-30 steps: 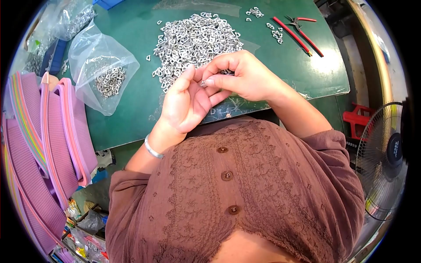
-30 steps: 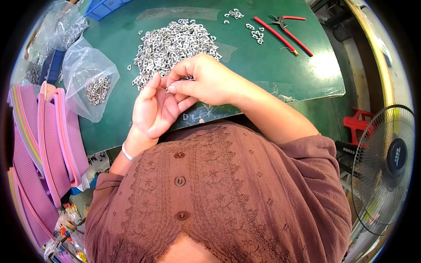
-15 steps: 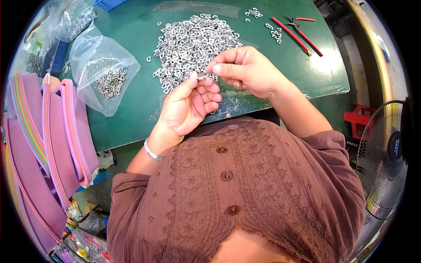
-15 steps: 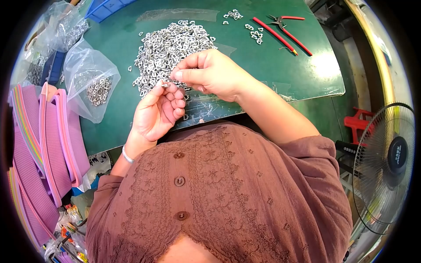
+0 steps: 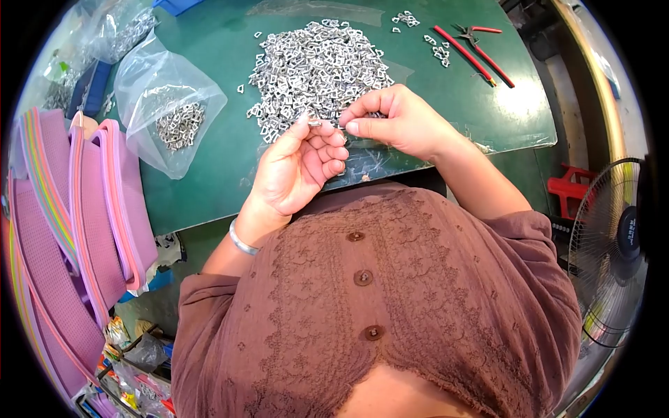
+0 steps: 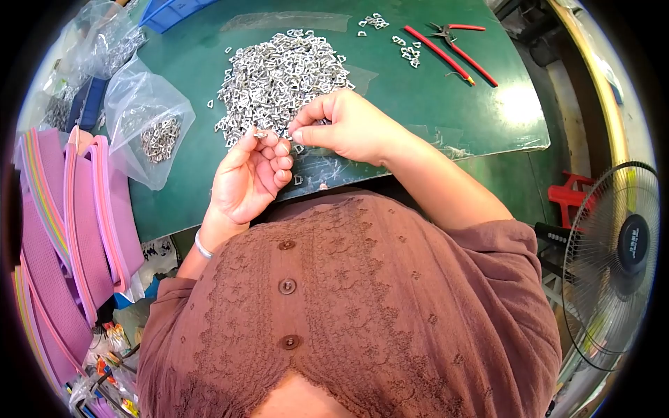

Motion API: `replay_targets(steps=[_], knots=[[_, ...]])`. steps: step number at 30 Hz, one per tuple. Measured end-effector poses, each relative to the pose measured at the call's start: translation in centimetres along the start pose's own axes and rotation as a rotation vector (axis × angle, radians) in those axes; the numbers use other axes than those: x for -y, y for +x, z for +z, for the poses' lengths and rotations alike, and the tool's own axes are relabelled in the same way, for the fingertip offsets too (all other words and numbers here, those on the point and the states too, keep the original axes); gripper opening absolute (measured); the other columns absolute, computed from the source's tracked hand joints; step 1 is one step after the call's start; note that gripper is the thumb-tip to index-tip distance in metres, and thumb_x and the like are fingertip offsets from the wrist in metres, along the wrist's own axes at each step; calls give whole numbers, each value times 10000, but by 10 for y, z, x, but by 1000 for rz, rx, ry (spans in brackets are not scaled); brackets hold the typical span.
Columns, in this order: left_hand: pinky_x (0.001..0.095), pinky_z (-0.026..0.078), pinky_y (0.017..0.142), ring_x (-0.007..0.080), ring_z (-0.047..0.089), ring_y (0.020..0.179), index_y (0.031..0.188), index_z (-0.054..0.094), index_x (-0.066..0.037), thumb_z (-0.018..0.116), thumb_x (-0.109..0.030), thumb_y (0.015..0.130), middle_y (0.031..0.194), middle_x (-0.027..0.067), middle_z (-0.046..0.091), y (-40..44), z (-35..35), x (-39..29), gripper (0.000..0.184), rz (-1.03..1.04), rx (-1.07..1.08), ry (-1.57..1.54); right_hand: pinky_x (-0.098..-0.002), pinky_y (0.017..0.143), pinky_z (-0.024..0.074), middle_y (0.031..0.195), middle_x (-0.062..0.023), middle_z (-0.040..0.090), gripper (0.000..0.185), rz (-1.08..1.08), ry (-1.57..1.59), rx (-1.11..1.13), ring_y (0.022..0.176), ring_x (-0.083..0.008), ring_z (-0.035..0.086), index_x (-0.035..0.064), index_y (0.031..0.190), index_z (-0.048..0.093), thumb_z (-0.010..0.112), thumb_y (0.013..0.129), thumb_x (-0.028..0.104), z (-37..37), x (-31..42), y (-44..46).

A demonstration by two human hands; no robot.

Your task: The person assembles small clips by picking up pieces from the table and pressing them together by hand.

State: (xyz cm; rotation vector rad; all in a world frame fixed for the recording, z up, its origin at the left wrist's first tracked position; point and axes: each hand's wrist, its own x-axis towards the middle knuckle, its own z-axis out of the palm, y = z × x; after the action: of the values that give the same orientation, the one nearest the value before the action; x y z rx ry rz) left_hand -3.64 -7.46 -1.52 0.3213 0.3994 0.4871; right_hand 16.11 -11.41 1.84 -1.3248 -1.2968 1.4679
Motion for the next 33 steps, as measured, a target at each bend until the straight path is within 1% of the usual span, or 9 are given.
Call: replay_targets(steps=[5,9,13,15,18,21,26,30,33], knots=[[308,516,700,200,617,790,917,556,-21,420,-293,939,866,92,613,-7,-4,1,305,36,12,-9,-270,678,466,749,-99,644,228,-63,-281,87,704,-132,584,-20,890,653,656,715,126,4,-14,-1],[303,516,738,206,615,819,953,541,-8,466,-155,896,916,108,607,-16,-13,-7,174,110,-8,41,-298,626,469,691,-117,607,229,-146,-467,100,642,-188,577,-9,860,652,672,678,128,10,-21,-5],[294,516,748,216,596,858,1031,510,25,469,-93,870,966,146,580,-28,-20,-9,203,195,-112,112,-329,615,467,724,-119,606,212,-163,-553,147,660,-224,585,9,853,649,675,674,120,20,-17,-9],[299,514,761,219,596,874,1044,507,32,467,-100,875,976,150,580,-34,-21,-9,218,209,-160,133,-320,584,447,696,-94,555,177,-225,-607,148,631,-214,554,16,849,638,670,687,80,25,-20,-10],[303,508,782,223,595,895,1061,505,37,463,-119,885,992,150,580,-40,-21,-7,239,218,-176,146,-340,607,453,720,-111,564,161,-341,-721,105,658,-259,563,15,854,630,648,708,79,31,-25,-11],[307,501,800,223,591,909,1065,508,35,461,-146,896,1002,144,580,-43,-17,-5,252,212,-203,169,-408,664,464,796,-134,604,124,-328,-777,91,740,-324,588,32,814,625,597,724,112,34,-23,-12],[354,449,909,247,549,1005,1101,490,55,444,-202,910,1072,157,550,-39,-8,-4,324,164,-231,150,-395,652,466,785,-143,605,120,-335,-614,75,730,-325,585,24,800,619,568,737,112,31,-19,-4],[412,389,970,276,512,1069,1130,459,66,367,-344,938,1138,179,515,-30,3,1,461,67,-167,17,-372,647,471,775,-135,594,121,-484,-537,52,727,-308,585,15,809,611,576,744,110,34,0,6],[409,373,987,265,499,1101,1189,416,33,290,-374,954,1174,171,503,-23,9,1,487,32,72,-258,-366,623,466,782,-103,560,86,-681,-615,104,717,-290,565,31,805,588,584,751,97,46,19,15]])
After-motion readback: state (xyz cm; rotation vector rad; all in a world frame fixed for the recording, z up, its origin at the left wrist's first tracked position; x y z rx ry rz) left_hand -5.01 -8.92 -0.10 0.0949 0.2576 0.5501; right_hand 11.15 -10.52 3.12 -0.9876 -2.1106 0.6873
